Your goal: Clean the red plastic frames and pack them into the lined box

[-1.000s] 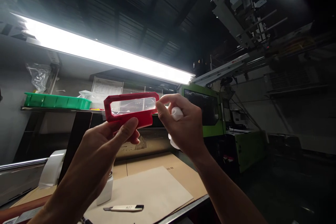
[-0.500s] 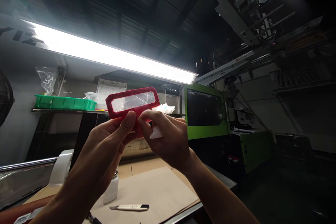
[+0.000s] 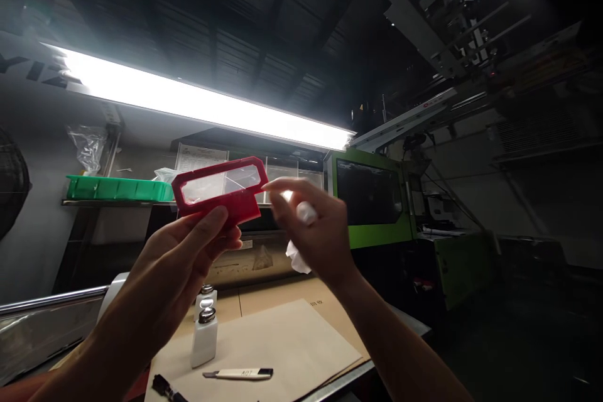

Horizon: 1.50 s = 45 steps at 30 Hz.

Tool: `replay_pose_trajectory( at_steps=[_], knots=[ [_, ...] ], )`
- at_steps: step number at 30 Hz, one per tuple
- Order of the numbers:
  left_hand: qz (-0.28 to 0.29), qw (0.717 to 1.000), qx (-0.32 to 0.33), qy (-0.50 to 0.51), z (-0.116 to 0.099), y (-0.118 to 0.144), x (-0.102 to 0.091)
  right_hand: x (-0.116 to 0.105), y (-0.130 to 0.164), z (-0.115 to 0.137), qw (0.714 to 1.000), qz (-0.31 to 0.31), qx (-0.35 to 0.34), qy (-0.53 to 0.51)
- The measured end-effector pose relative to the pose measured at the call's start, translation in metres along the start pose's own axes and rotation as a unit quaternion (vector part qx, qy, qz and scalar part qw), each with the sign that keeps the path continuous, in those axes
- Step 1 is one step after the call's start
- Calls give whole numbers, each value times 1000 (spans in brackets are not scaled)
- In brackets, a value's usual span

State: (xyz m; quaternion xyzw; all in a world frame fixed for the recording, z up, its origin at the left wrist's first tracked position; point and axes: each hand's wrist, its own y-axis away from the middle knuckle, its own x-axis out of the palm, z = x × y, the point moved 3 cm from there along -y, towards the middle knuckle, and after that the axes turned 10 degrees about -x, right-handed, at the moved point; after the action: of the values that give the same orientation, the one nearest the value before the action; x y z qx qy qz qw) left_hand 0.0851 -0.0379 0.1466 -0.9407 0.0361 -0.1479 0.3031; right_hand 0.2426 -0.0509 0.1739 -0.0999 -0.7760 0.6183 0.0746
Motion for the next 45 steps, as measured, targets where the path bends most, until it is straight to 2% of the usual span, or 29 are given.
replay_pose_trajectory(
  at_steps=[3, 6, 10, 14, 18, 27, 34, 39, 45],
  knots=[
    [-17, 1000, -16, 7, 3, 1, -7, -5, -11, -16, 984, -40, 129, -116],
    [-17, 1000, -18, 4, 3, 2, -9, 1, -17, -29, 956, 5, 196, -220],
    [11, 1000, -7, -25, 3, 1, -8, 11, -19, -35, 916, 61, 248, -309],
    [37, 998, -8, -41, 3, -1, -8, 14, -17, -33, 888, 62, 276, -363],
    [38, 998, -20, -45, 4, 1, -10, 16, -16, -33, 864, 65, 291, -406],
    [47, 997, -14, -56, 4, -1, -10, 22, -15, -35, 840, 52, 314, -439],
    [20, 996, 21, -83, -9, -2, 0, 36, -1, -40, 812, 52, 358, -458],
    [14, 994, 53, -95, -17, -4, 9, 38, -5, -37, 821, 19, 365, -439],
    [3, 991, 56, -118, -19, -3, 12, 37, -5, -36, 843, 32, 342, -415]
  ],
)
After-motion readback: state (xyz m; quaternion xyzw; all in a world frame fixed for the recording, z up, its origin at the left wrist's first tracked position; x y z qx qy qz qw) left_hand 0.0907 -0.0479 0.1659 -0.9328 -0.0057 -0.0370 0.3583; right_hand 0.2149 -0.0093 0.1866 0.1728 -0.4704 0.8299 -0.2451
